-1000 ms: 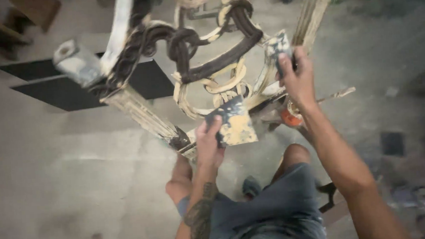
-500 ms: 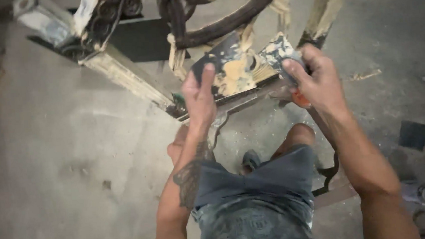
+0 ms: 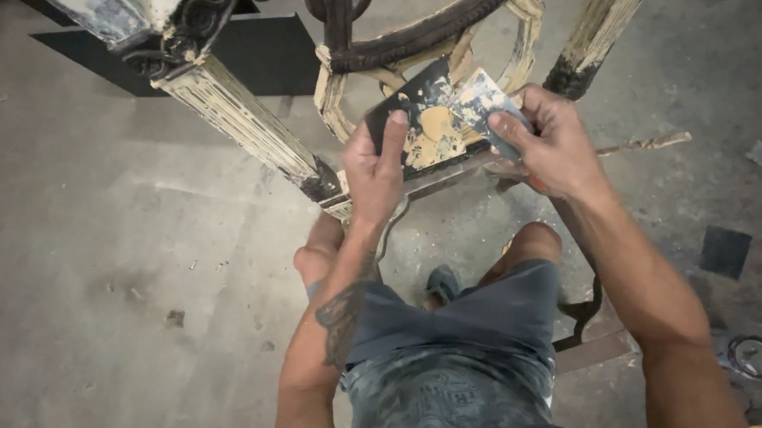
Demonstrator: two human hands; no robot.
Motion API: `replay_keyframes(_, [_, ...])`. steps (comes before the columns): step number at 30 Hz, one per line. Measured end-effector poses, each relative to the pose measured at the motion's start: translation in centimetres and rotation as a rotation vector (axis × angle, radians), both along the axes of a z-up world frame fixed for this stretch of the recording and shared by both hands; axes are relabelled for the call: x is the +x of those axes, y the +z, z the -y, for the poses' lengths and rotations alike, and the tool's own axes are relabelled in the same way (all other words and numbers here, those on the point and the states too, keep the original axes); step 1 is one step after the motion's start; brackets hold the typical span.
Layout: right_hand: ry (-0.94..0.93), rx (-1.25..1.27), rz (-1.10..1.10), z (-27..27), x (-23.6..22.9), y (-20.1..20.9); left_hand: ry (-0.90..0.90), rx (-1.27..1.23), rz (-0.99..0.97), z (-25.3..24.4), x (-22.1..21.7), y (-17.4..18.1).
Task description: The person applies a beige filler paste to the ornate metal frame of a chair using a putty knife. They repeatedly scoop filler from a small container and spread it into the crevices and joints of the frame, smoothing the surface with the tool.
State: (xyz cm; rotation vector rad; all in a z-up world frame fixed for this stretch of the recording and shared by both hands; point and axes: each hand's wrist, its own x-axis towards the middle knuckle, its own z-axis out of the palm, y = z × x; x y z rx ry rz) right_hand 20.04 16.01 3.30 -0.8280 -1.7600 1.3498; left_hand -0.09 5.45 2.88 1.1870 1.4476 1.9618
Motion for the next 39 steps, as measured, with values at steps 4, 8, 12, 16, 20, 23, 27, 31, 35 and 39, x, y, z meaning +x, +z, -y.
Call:
replay_keyframes(4, [-0.065, 0.003, 0.028, 3.5, -1.1, 4.8, -0.010, 0.005, -0.070, -0.4, -0.4, -0.2])
replay_keyframes(8, [-0.072, 0.088, 0.114, 0.4, -0.3, -0.8, 0.055, 0.020, -0.087, 0.4, -0.6, 0.4])
replay_keyframes(12, [-0.169, 0.239, 0.085, -2.2, 0.0, 1.2, 0.163, 0.028, -0.013, 0.6, -0.3, 2.8])
replay_keyframes(16, [-0.342, 0.503, 0.197, -9.9, 0.6, 3.1, 0.121, -0.072, 0.157, 0.5, 0.0, 1.2])
replay_keyframes(20, [-0.231, 0.872, 0.108, -12.9, -0.7, 5.9, 0.108, -0.079, 0.209, 0.9, 0.2, 0.0])
replay_keyframes(23, [-0.165, 0.965, 0.003, -13.1, -1.9, 6.8, 0.087, -0.134, 0.226, 1.4, 0.2, 0.1])
replay_keyframes(27, [-0.193, 0.927, 0.074, -13.0, -2.8, 7.0, 0.103, -0.113, 0.248, 2.1, -0.3, -0.3])
replay_keyframes(31, [-0.235, 0.883, 0.077, -12.7, -3.4, 7.4, 0.095, -0.100, 0.276, 2.3, -0.7, -0.5])
replay_keyframes(35, [-0.324, 0.943, 0.071, -13.6, -4.9, 6.9, 0.064, -0.052, 0.289, 2.3, -0.6, -0.8])
replay_keyframes(39, [-0.329, 0.894, -0.121, -12.5, -5.7, 6.7, 0.104, -0.097, 0.238, 2.6, -0.7, -1.2])
